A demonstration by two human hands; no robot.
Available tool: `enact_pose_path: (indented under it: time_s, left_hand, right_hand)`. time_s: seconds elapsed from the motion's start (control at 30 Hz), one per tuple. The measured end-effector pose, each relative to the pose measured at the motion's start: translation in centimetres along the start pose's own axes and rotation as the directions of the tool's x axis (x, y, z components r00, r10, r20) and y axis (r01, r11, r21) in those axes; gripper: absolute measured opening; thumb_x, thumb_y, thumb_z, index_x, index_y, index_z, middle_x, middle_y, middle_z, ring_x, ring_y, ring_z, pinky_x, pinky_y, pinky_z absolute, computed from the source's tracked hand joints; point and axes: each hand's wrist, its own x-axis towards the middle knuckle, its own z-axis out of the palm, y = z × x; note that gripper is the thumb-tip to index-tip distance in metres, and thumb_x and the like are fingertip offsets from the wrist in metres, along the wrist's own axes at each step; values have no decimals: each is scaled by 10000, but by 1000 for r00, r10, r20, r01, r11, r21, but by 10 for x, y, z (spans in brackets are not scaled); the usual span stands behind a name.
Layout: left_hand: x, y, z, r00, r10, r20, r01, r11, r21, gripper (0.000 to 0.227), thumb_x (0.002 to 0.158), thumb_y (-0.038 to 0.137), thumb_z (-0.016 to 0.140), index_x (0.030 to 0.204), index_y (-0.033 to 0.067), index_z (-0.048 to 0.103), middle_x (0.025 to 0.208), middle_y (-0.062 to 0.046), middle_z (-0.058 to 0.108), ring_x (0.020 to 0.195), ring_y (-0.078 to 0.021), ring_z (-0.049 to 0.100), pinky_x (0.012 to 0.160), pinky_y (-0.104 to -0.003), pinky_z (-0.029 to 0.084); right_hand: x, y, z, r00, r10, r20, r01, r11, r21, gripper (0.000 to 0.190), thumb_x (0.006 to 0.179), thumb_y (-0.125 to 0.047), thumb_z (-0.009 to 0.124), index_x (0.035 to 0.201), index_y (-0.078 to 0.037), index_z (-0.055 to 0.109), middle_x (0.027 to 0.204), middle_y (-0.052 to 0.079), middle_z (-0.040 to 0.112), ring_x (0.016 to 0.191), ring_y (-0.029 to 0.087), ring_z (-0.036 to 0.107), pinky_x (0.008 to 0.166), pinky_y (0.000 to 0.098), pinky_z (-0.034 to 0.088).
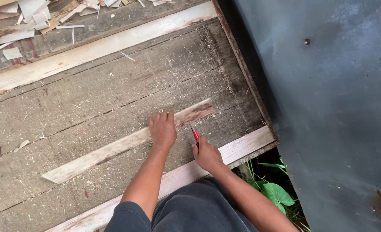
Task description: The person uses a red utility knife to cut and trim thin wooden planks on a wooden workbench. They repeatedly position the planks, score them, and snap off sections, accumulating cut pieces and wood shavings on the bench.
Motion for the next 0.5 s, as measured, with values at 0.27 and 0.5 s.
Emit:
enact_pose_path:
  time_s: [0.27,0.5]
  left_hand:
    - [2,20,-59,900,-81,428,93,996,-8,655,1090,345,397,1672,230,121,1760,21,20,1606,-326,-48,1175,-788,-15]
    - [11,9,-25,889,-97,448,141,988,-66,713,1070,372,449,1669,275,76,1750,96,-16,1602,-308,-64,1176,-796,-24]
  right_hand:
    - [37,-16,-9,1000,-1,25,3,997,-78,327,1041,-383,395,1141,-77,452,882,283,720,851,478,746,686,542,606]
    - [74,-43,-29,997,-12,75,21,992,-128,340,1044,-378,394,1113,-52,461,911,284,716,875,492,738,694,583,598]
